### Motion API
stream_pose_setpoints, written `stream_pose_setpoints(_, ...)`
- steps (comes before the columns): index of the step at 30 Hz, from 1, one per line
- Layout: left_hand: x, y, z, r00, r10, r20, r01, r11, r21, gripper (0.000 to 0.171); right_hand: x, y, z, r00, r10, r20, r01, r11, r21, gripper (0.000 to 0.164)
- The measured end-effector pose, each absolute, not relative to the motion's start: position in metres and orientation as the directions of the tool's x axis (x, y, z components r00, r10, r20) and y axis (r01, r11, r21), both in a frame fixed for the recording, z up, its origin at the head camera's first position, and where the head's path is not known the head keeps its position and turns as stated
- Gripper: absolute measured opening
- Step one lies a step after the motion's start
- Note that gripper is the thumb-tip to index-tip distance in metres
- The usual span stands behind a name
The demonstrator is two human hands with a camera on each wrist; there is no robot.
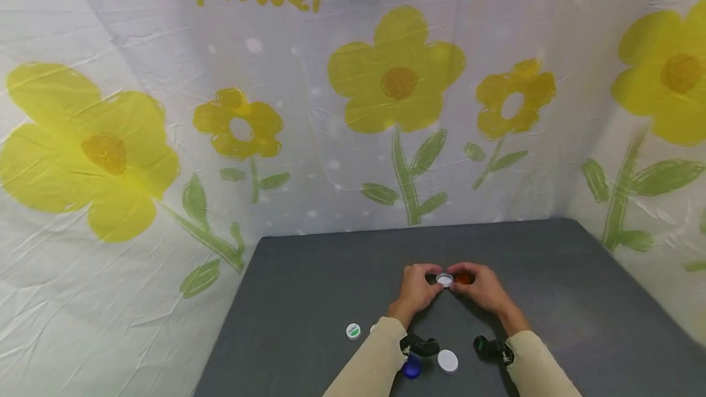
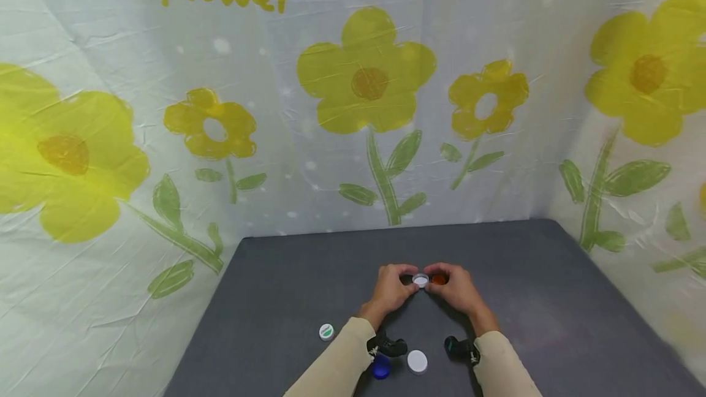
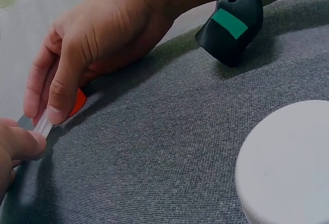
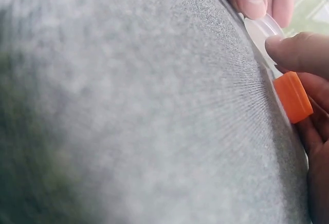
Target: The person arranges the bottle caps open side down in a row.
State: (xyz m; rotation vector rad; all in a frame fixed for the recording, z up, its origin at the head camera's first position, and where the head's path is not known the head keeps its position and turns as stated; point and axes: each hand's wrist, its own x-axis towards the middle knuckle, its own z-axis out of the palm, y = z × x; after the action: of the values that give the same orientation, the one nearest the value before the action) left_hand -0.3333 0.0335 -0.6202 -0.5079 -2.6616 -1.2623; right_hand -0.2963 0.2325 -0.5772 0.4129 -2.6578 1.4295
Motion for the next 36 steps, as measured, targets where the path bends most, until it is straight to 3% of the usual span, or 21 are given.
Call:
stream_pose_setpoints(7, -0.326, 0.031, -0.606, -0.937, 0.233, 0.261, 0.348, 0.538, 0.768, 0.031, -0.299, 0.233, -0.577, -0.964, -0.172, 0.203, -0.263, 0.488, -0.833, 0.026)
stream_pose_setpoints(15, -0.306, 0.025, -0.562, -0.936, 0.24, 0.258, 0.349, 0.529, 0.773, 0.032, -0.295, 0.229, -0.566, -0.967, -0.148, 0.208, -0.252, 0.433, -0.865, 0.029)
stream_pose_setpoints(25, -0.29, 0.021, -0.533, -0.927, 0.226, 0.299, 0.37, 0.44, 0.818, 0.033, -0.268, 0.222, -0.536, -0.961, -0.055, 0.272, -0.264, 0.479, -0.837, 0.031)
stream_pose_setpoints(33, -0.271, 0.004, -0.501, -0.901, 0.269, 0.34, 0.422, 0.364, 0.83, 0.033, -0.237, 0.211, -0.507, -0.96, -0.069, 0.27, -0.276, 0.354, -0.893, 0.036)
stream_pose_setpoints(36, -0.262, -0.003, -0.491, -0.892, 0.289, 0.349, 0.439, 0.362, 0.822, 0.033, -0.228, 0.204, -0.499, -0.953, -0.045, 0.299, -0.295, 0.364, -0.884, 0.035)
